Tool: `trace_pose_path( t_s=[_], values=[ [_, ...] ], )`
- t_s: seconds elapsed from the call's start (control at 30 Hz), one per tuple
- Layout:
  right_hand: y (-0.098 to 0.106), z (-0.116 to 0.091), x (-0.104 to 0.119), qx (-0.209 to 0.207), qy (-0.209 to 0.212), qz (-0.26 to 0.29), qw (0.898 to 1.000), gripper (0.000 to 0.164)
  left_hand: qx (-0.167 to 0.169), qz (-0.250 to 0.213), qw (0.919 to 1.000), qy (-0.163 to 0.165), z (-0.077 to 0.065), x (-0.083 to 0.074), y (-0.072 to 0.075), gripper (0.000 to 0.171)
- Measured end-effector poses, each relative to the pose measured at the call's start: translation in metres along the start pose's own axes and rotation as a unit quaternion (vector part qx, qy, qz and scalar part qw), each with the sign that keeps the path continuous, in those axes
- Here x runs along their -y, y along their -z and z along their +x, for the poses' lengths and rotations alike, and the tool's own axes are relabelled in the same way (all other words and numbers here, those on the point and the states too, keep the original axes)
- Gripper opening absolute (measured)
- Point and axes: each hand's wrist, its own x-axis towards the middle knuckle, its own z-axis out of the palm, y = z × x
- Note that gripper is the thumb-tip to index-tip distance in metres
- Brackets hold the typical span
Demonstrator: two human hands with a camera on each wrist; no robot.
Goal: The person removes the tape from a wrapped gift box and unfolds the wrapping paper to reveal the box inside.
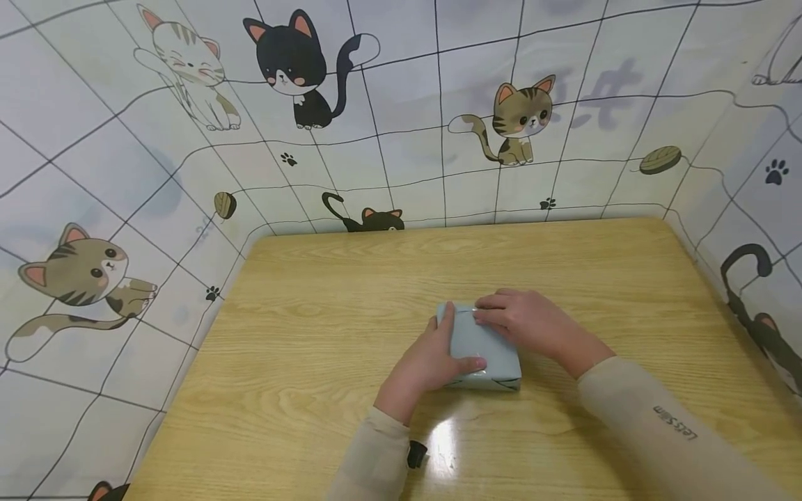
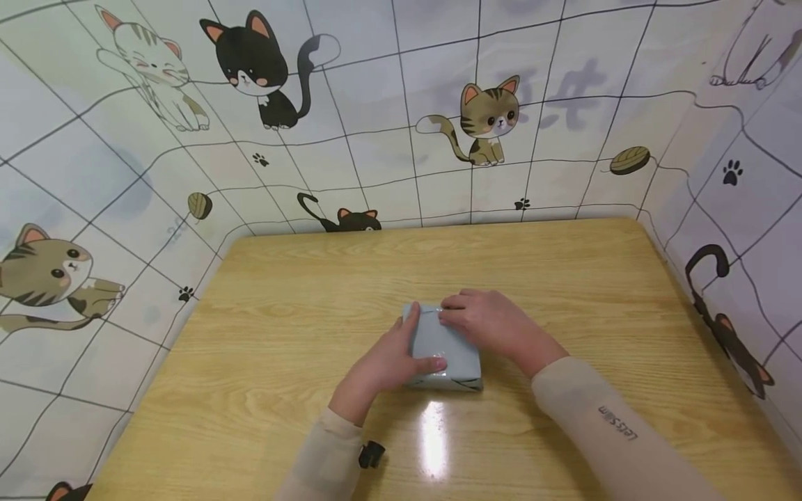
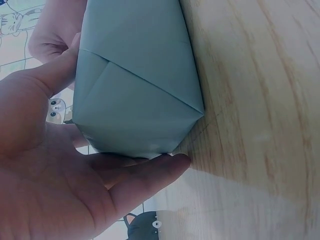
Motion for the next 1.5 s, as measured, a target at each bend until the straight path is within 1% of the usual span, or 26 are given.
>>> trace_pose_path(
  t_s=[0.17, 0.47, 0.67, 0.83, 0.93, 1.07, 1.2, 1.27, 1.33, 1.43, 1.5],
  values=[
    [-0.0009, -0.0002, -0.0011, -0.014, 0.004, 0.003, 1.0, 0.027, -0.001, -0.002, 1.0, -0.004, 0.0007, 0.0001, 0.0004, 0.115],
    [-0.0014, 0.001, -0.0015, -0.022, 0.002, 0.002, 1.0, 0.027, -0.004, -0.003, 1.0, -0.004, 0.0026, 0.0015, -0.0005, 0.116],
    [-0.0037, 0.0002, -0.0017, -0.028, 0.005, -0.002, 1.0, 0.025, -0.003, -0.005, 1.0, 0.002, 0.003, 0.0025, -0.0021, 0.116],
    [-0.0039, -0.001, -0.0018, -0.025, 0.013, -0.011, 1.0, 0.026, -0.003, -0.004, 1.0, -0.002, 0.0019, 0.0032, -0.0031, 0.115],
    [-0.0028, -0.0008, -0.0024, -0.02, 0.009, -0.008, 1.0, 0.026, -0.002, -0.007, 1.0, -0.006, 0.0013, 0.0031, -0.0033, 0.115],
    [-0.0006, -0.0002, -0.0035, -0.011, -0.006, 0.016, 1.0, 0.025, 0.0, -0.009, 1.0, -0.002, 0.0008, 0.0029, -0.0031, 0.115],
    [0.0005, 0.0, -0.0045, -0.006, -0.009, 0.027, 1.0, 0.025, 0.0, -0.011, 0.9999, 0.003, 0.0001, 0.003, -0.0028, 0.115],
    [0.0004, 0.0004, -0.0049, -0.005, -0.004, 0.023, 1.0, 0.026, -0.001, -0.014, 0.9999, 0.003, -0.0003, 0.0033, -0.0026, 0.115],
    [0.0001, 0.0, -0.0057, -0.006, 0.011, 0.008, 1.0, 0.029, -0.001, -0.017, 0.9998, 0.001, -0.0007, 0.0036, -0.0024, 0.115],
    [-0.0008, -0.0006, -0.0075, -0.011, 0.047, -0.031, 0.998, 0.038, -0.001, -0.017, 0.9998, 0.0, -0.001, 0.0042, -0.0024, 0.115],
    [-0.0024, -0.0011, -0.0093, -0.016, 0.08, -0.064, 0.995, 0.045, -0.002, -0.015, 0.9999, -0.001, -0.0009, 0.0046, -0.0024, 0.115]
  ],
)
